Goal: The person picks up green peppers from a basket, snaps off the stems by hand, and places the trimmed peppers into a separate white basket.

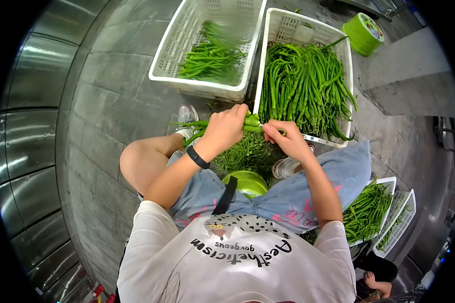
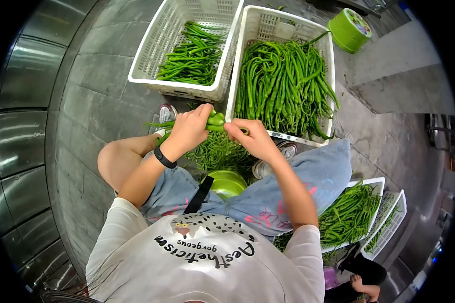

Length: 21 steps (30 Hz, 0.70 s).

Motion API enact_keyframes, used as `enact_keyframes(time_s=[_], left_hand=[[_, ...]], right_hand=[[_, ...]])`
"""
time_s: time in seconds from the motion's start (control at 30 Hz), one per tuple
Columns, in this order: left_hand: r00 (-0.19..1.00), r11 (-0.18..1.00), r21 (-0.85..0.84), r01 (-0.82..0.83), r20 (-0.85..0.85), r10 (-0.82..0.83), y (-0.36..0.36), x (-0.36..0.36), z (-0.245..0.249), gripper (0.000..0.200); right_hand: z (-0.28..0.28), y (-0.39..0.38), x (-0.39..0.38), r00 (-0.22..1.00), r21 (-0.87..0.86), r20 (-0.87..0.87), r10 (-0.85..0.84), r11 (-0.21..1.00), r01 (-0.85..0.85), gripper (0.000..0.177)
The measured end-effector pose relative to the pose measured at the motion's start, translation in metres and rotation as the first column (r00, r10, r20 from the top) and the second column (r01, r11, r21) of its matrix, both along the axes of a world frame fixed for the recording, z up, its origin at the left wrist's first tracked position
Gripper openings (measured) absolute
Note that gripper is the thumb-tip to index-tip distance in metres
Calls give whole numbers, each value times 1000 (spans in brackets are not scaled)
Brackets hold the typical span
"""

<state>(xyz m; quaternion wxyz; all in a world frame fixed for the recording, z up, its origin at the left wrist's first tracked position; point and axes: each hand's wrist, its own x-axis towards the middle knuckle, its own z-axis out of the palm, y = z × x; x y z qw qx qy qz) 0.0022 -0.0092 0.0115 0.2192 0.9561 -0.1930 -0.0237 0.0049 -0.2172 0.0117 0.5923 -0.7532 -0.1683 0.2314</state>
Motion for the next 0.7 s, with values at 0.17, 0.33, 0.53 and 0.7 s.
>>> enact_keyframes(time_s=[0.17,0.33,0.53,0.7], left_hand=[[999,999,-21,39,-18,-39,0,-2,8,49],[997,991,-115,69,50,-64,2,-2,14,48],[989,978,-173,118,113,-99,3,-2,9,44],[1000,928,-373,15,-13,-21,5,0,-3,34]], right_hand=[[3,-3,0,989,158,-129,75,986,-54,35],[-2,-5,-3,967,305,-218,132,950,-61,34],[-18,2,-9,929,643,-318,188,763,66,36],[-1,-1,6,958,823,-185,217,567,31,35]])
